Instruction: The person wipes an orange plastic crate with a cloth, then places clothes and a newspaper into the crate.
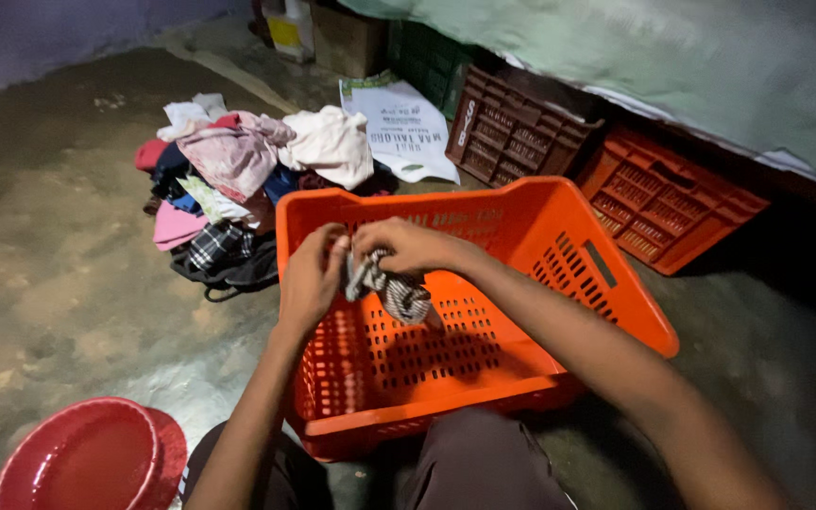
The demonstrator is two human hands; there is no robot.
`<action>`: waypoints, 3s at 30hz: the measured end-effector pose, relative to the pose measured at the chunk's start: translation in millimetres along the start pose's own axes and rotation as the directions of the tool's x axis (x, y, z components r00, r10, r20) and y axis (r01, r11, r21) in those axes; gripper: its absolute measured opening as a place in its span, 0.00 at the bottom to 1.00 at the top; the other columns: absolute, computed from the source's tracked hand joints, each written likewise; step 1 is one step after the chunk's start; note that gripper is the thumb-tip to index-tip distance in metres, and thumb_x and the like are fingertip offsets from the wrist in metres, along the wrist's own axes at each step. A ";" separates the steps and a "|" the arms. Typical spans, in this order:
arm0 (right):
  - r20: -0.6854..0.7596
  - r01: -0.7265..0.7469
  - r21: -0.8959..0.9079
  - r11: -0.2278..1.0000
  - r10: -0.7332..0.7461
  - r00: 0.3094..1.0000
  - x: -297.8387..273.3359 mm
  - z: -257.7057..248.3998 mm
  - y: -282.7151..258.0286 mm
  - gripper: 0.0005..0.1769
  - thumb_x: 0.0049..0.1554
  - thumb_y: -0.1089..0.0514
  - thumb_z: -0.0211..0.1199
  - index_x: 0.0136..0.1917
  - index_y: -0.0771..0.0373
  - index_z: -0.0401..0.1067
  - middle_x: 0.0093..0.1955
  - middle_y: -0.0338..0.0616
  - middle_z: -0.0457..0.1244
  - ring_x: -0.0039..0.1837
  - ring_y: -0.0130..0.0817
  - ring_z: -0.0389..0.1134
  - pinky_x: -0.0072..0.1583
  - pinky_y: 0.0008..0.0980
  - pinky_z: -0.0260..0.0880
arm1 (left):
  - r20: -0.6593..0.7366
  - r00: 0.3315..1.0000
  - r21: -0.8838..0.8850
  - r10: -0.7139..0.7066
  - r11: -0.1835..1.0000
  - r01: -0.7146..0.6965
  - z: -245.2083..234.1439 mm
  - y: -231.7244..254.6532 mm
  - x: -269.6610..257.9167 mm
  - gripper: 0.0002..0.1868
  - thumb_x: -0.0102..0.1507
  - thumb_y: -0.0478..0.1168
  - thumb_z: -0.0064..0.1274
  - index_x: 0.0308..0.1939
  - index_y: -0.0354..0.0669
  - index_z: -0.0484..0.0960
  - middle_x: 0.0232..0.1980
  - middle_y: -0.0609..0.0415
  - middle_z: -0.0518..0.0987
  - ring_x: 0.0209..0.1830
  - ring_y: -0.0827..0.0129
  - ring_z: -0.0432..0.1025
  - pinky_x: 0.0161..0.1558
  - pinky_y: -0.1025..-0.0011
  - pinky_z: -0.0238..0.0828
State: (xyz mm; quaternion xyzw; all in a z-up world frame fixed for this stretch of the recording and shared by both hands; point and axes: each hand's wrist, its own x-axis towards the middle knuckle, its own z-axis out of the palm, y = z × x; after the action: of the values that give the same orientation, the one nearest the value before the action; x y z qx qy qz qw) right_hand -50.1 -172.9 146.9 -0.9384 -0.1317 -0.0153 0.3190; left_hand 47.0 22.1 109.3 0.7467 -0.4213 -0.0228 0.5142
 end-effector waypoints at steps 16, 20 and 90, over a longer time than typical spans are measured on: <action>-0.336 0.241 0.036 0.970 -0.215 0.917 160.5 46.2 -100.0 0.29 0.48 0.61 0.64 0.64 0.63 0.72 0.60 0.52 0.69 0.64 0.41 0.70 0.67 0.36 0.67 | -0.498 0.858 -0.279 -0.124 0.960 -0.023 -186.3 -21.8 -54.3 0.22 0.77 0.50 0.39 0.56 0.34 0.80 0.47 0.52 0.82 0.42 0.74 0.74 0.45 0.73 0.72; -0.251 0.175 -0.098 0.980 -0.194 0.948 225.4 100.6 -104.5 0.27 0.43 0.61 0.67 0.59 0.61 0.76 0.53 0.54 0.68 0.60 0.50 0.69 0.63 0.41 0.68 | -0.602 0.776 -0.198 -0.191 0.976 0.086 -232.7 -62.6 -91.6 0.22 0.78 0.48 0.43 0.42 0.32 0.79 0.36 0.51 0.81 0.31 0.72 0.73 0.34 0.70 0.69; 0.248 -0.158 -0.075 0.985 0.172 0.953 347.4 611.2 -52.5 0.15 0.53 0.68 0.54 0.50 0.66 0.78 0.51 0.64 0.69 0.56 0.57 0.71 0.55 0.51 0.74 | -0.147 0.721 0.636 -0.677 0.494 0.593 -240.2 -447.7 -305.5 0.11 0.61 0.29 0.46 0.45 0.37 0.80 0.46 0.34 0.82 0.48 0.40 0.78 0.50 0.49 0.76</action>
State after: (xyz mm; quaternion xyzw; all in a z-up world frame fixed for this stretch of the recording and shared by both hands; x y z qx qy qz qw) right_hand 237.8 318.0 -269.2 -0.9487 -0.0921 0.1279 0.2742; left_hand 233.8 453.4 -252.1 0.9737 -0.1276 -0.1103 0.1533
